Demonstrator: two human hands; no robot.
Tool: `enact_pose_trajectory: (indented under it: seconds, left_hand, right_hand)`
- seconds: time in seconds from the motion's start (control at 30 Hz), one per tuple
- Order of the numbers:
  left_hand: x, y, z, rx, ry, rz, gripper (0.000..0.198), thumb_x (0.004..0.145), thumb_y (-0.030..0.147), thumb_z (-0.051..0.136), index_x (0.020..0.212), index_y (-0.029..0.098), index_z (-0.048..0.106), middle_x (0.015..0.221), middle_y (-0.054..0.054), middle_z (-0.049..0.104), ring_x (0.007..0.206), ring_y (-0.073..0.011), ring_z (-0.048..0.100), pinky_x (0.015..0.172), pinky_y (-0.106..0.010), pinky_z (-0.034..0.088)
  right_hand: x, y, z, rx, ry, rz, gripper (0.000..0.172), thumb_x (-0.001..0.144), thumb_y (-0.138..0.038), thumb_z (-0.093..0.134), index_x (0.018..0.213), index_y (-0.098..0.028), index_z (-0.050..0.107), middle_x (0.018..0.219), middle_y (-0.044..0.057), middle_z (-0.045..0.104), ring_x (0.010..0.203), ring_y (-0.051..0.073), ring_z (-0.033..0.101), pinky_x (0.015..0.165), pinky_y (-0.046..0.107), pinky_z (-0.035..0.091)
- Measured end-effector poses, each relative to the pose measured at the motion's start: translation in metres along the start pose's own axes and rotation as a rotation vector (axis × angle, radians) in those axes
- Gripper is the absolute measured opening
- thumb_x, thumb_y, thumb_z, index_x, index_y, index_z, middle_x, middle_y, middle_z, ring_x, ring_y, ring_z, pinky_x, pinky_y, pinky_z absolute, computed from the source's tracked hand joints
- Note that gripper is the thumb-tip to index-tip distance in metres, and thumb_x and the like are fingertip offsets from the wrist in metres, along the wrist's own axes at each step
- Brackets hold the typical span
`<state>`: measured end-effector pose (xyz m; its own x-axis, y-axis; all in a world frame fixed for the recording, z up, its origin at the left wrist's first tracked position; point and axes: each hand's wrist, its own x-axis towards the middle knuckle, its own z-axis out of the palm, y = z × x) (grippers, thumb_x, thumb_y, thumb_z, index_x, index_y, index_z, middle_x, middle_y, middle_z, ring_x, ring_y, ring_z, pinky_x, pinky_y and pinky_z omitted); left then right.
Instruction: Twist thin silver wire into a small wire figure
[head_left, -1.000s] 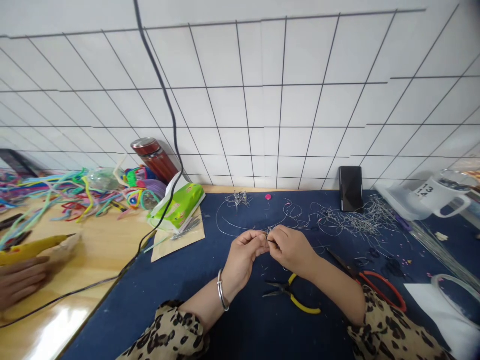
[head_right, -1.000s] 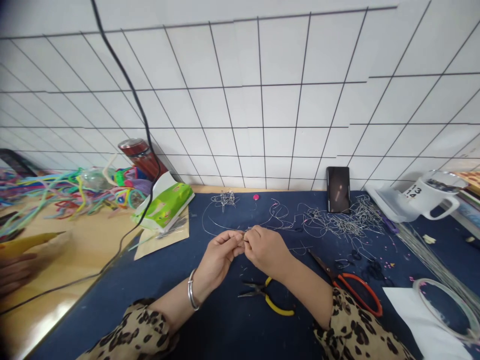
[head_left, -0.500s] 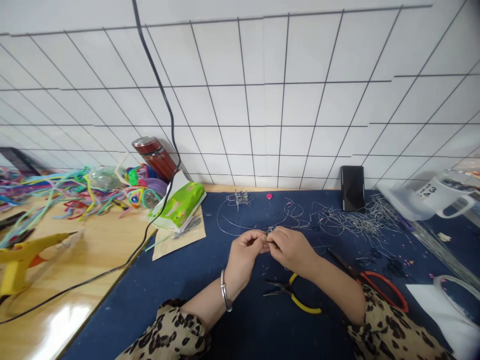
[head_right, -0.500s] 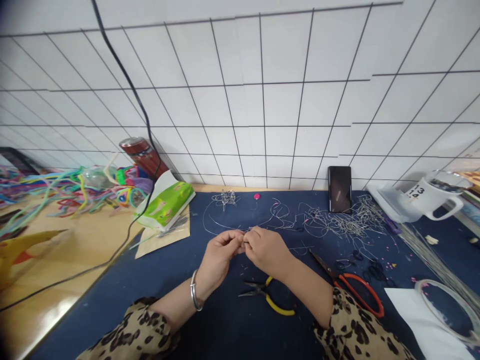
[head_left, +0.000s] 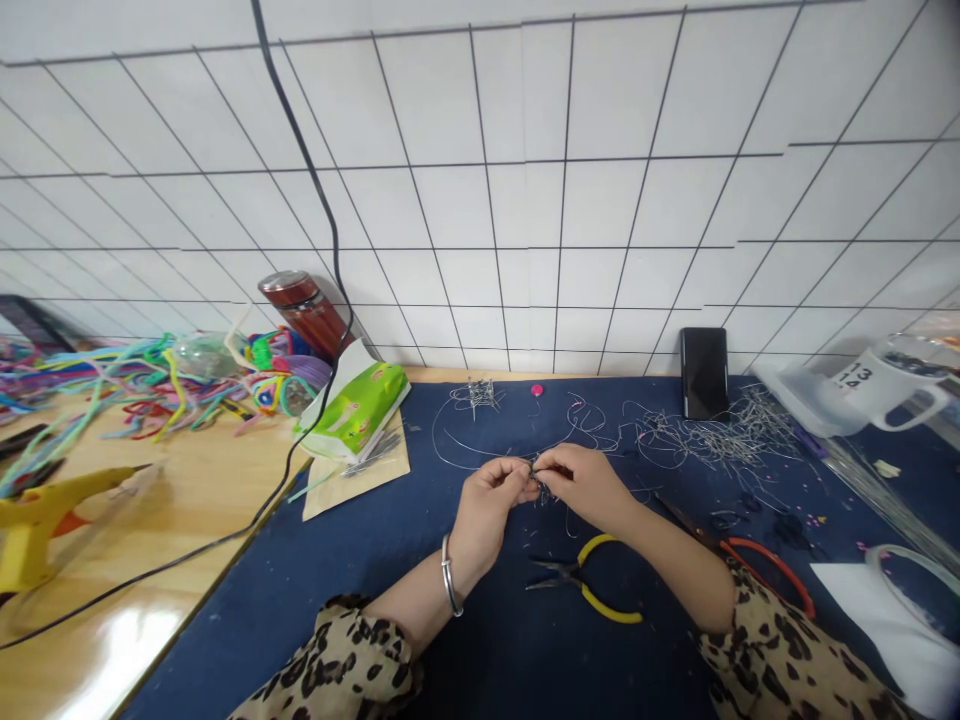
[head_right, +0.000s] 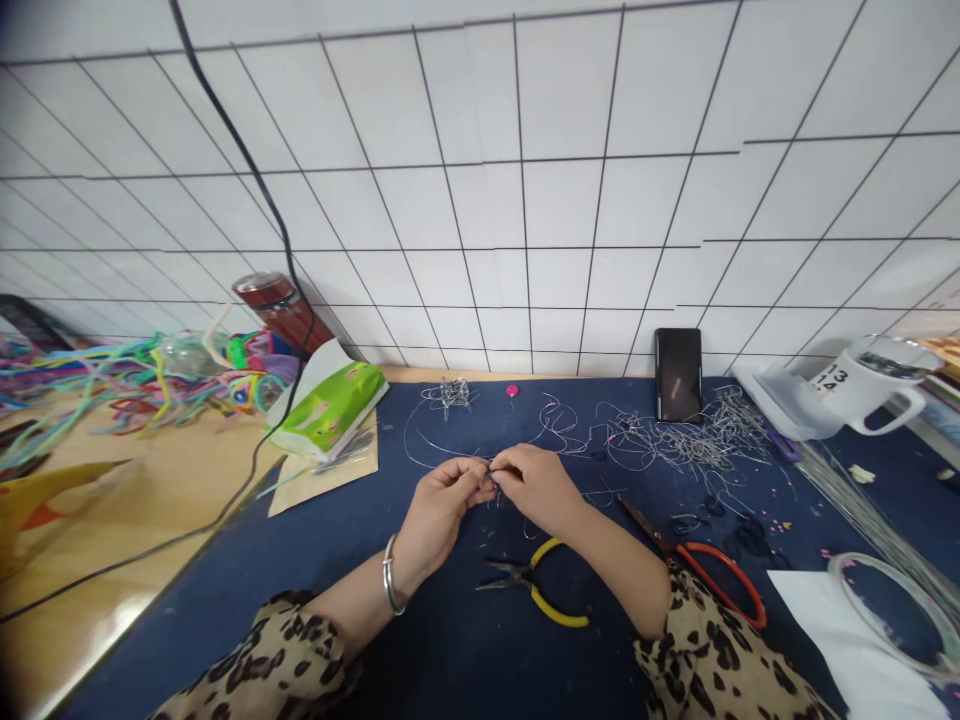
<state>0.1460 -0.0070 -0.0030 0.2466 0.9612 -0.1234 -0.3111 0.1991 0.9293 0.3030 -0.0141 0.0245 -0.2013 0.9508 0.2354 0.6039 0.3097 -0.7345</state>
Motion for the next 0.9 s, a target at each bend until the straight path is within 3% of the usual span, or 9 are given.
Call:
enact_pose_trajectory:
  seconds: [0.23,0.63,0.9]
  left_hand:
    - [0.001,-0.002,-0.001,0.036,-0.025,-0.025,0.019,0.076,0.030,0.065,0.082,0.012,0.063,0.073,-0.003,0.064,0.068,-0.0113,0.060,0.072,-0.026,0.050]
    - [0.001,-0.003,0.000,0.084,-0.035,-0.017,0.020,0.076,0.031,0.064,0.082,0.012,0.065,0.074,-0.005,0.064,0.068,-0.0117,0.059,0.068,-0.025,0.049]
    - [0.003,-0.001,-0.001,0.177,-0.026,0.045,0.019,0.077,0.030,0.062,0.082,0.012,0.065,0.074,-0.004,0.062,0.067,-0.0109,0.056,0.064,-0.022,0.046]
  right_hand:
    - [0.003,0.013,-0.004,0.093,-0.077,0.124,0.018,0.076,-0.013,0.052,0.086,-0.020,0.066,0.076,-0.001,0.066,0.065,0.010,0.058,0.062,0.021,0.042]
    - [0.002,0.018,-0.005,-0.184,-0.097,-0.087,0.019,0.077,-0.008,0.054,0.090,-0.020,0.061,0.082,0.001,0.063,0.077,0.013,0.058,0.071,0.024,0.041]
    - [0.003,0.011,-0.010,-0.099,-0.016,-0.071,0.019,0.075,-0.004,0.051,0.083,-0.020,0.060,0.078,-0.002,0.062,0.073,0.011,0.055,0.068,0.022,0.039]
